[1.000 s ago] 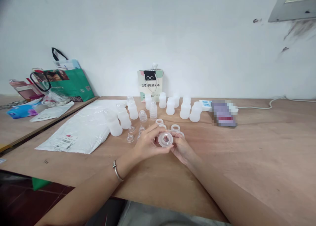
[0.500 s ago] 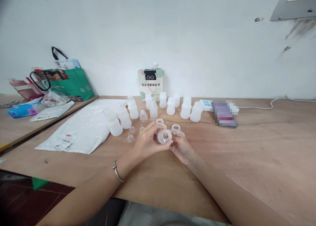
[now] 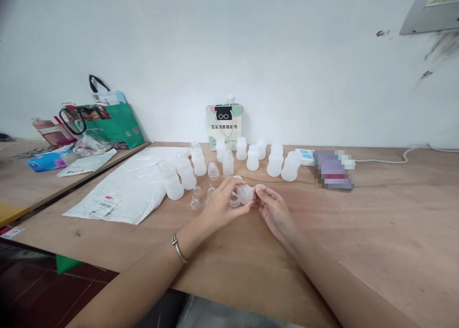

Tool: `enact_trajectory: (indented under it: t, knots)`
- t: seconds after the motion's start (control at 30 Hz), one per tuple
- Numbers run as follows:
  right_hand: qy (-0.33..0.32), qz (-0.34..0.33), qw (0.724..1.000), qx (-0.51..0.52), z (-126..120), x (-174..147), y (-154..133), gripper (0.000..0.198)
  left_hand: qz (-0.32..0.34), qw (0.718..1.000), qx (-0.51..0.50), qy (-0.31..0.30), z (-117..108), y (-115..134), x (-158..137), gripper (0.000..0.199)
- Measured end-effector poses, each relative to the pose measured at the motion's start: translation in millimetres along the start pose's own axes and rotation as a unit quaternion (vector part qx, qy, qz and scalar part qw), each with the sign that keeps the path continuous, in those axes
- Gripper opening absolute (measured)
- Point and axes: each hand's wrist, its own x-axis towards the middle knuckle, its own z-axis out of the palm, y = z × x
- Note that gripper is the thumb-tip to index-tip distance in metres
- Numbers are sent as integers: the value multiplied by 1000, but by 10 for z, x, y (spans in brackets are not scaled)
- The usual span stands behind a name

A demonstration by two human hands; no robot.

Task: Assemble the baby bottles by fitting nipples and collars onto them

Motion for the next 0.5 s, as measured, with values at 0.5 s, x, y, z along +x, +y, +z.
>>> enact_trajectory:
  t: [0.5]
  knots:
    - [-33, -91, 988, -118, 99, -65, 32, 24, -20, 997, -71, 7, 34, -34, -9, 32]
